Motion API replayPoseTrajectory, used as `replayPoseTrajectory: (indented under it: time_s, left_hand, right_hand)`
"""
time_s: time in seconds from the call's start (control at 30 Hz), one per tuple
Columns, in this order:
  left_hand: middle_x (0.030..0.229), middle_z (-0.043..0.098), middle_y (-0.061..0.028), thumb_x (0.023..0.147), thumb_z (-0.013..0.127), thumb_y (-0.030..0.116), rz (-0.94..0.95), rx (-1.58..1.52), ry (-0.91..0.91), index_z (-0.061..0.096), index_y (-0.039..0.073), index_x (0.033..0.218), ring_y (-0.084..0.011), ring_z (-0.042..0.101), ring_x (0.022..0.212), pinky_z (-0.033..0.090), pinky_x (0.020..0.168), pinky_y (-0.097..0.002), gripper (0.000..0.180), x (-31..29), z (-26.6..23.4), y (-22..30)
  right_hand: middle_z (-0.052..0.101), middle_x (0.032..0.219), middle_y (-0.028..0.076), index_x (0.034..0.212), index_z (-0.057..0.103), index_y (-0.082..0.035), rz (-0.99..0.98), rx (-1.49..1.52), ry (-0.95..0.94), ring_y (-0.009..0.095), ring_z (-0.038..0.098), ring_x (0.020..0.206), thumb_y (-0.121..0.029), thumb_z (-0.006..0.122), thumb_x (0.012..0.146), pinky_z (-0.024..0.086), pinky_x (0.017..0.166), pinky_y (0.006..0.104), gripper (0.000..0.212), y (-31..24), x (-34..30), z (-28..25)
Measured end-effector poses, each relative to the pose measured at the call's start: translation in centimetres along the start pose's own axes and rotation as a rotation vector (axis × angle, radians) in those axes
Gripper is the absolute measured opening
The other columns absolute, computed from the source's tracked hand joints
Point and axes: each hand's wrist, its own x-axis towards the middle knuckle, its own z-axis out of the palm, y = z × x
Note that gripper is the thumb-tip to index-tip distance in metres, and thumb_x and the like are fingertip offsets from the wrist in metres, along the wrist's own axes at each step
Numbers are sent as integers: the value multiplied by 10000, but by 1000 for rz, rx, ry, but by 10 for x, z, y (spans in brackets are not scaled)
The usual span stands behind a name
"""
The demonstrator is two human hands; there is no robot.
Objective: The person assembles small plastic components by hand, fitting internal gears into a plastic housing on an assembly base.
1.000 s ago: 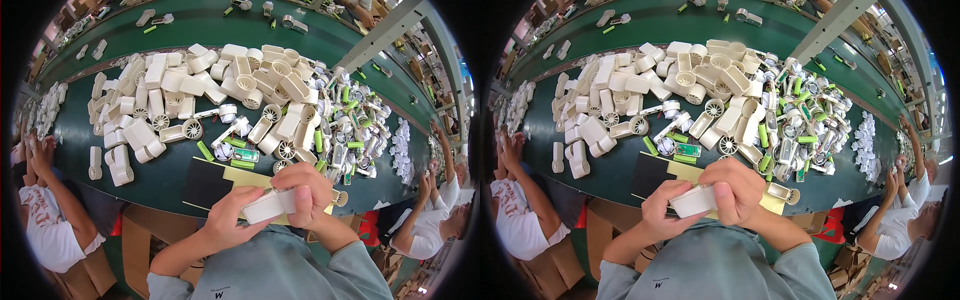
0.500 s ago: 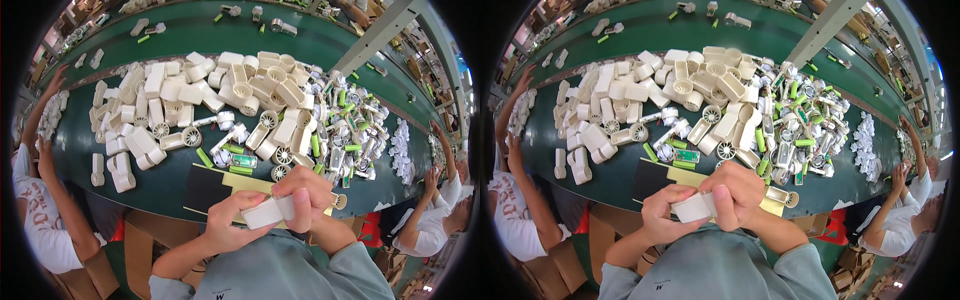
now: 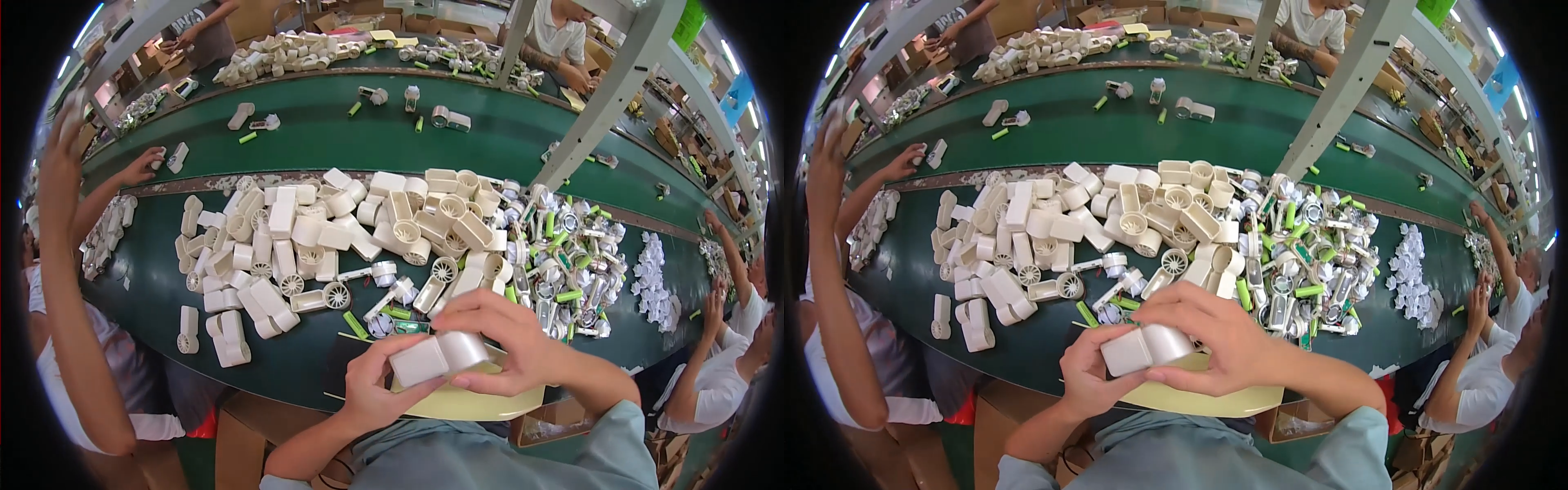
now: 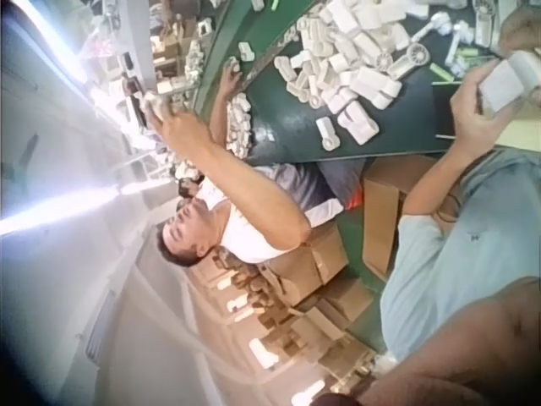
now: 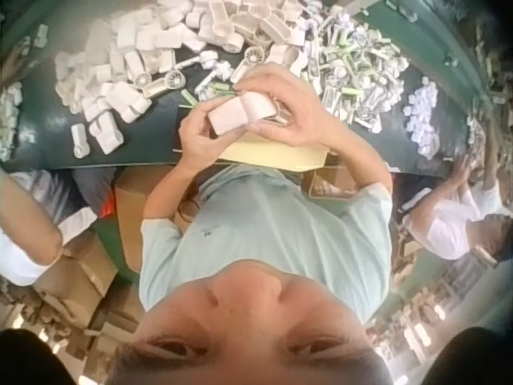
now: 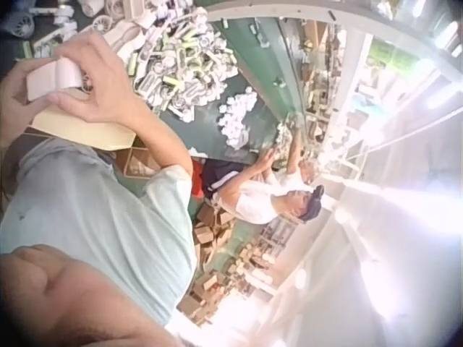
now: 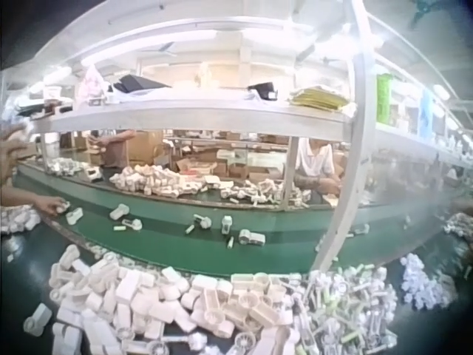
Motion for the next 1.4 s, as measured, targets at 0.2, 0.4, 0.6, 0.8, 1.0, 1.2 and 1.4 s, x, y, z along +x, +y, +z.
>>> replayPoseTrajectory:
  time_s: [0.2, 0.4, 0.6, 0.8, 1.0, 1.2, 1.4]
  left_hand:
    - [1367, 600, -187, 829, 841, 33, 14, 115, 87, 444, -54, 1473, -236, 651, 1193, 579, 950, -369, 761, 40, -17, -9]
    - [1370, 545, -210, 864, 766, 123, 248, 818, 74, 567, -28, 1324, -400, 524, 1274, 443, 1066, -464, 523, 93, -42, -7]
    - [1430, 497, -195, 852, 759, 169, 232, 1204, -76, 486, 56, 1446, -395, 432, 1380, 417, 1099, -478, 663, 133, -57, -25]
    - [1260, 575, -149, 843, 753, 147, 183, 1115, -194, 503, 87, 1438, -334, 566, 1165, 469, 999, -434, 647, 143, -58, -59]
    - [1013, 556, -88, 822, 777, 208, 227, 1048, -246, 472, 31, 1483, -267, 562, 940, 494, 849, -343, 749, 152, -59, -50]
    - [1011, 553, -87, 841, 773, 154, 333, 1102, -305, 557, -54, 1375, -252, 558, 953, 504, 852, -340, 612, 146, -67, -34]
    - [1366, 519, -197, 897, 762, 60, 199, 818, -37, 630, 6, 1027, -296, 657, 1052, 554, 865, -336, 193, 124, -69, 18]
  right_hand:
    - [726, 1122, 98, 1138, 735, -60, -8, -65, -204, 251, 703, 1042, -146, 862, 772, 575, 886, 362, 397, 45, 52, -51]
    - [646, 1017, 174, 1126, 681, -10, 265, -803, 372, 323, 680, 860, -190, 811, 829, 574, 761, 405, 370, 192, 120, -124]
    - [651, 1032, 188, 1096, 687, -50, 275, -744, 82, 390, 642, 1017, -198, 705, 902, 535, 871, 452, 244, 286, 190, -116]
    - [594, 1258, 195, 1236, 640, -104, 312, -790, 115, 397, 607, 1161, -228, 626, 956, 508, 993, 470, 306, 373, 301, -72]
    - [487, 1482, 243, 1501, 456, -125, 463, -820, 112, 428, 477, 1368, -213, 624, 959, 440, 1121, 456, 575, 458, 361, -49]
    - [525, 1410, 271, 1449, 471, -51, 547, -752, -80, 464, 509, 1301, -270, 718, 829, 470, 1091, 459, 703, 450, 385, -46]
    - [571, 1330, 276, 1074, 753, -75, 522, -607, -165, 435, 624, 1108, -281, 749, 758, 518, 1037, 443, 377, 415, 368, -54]
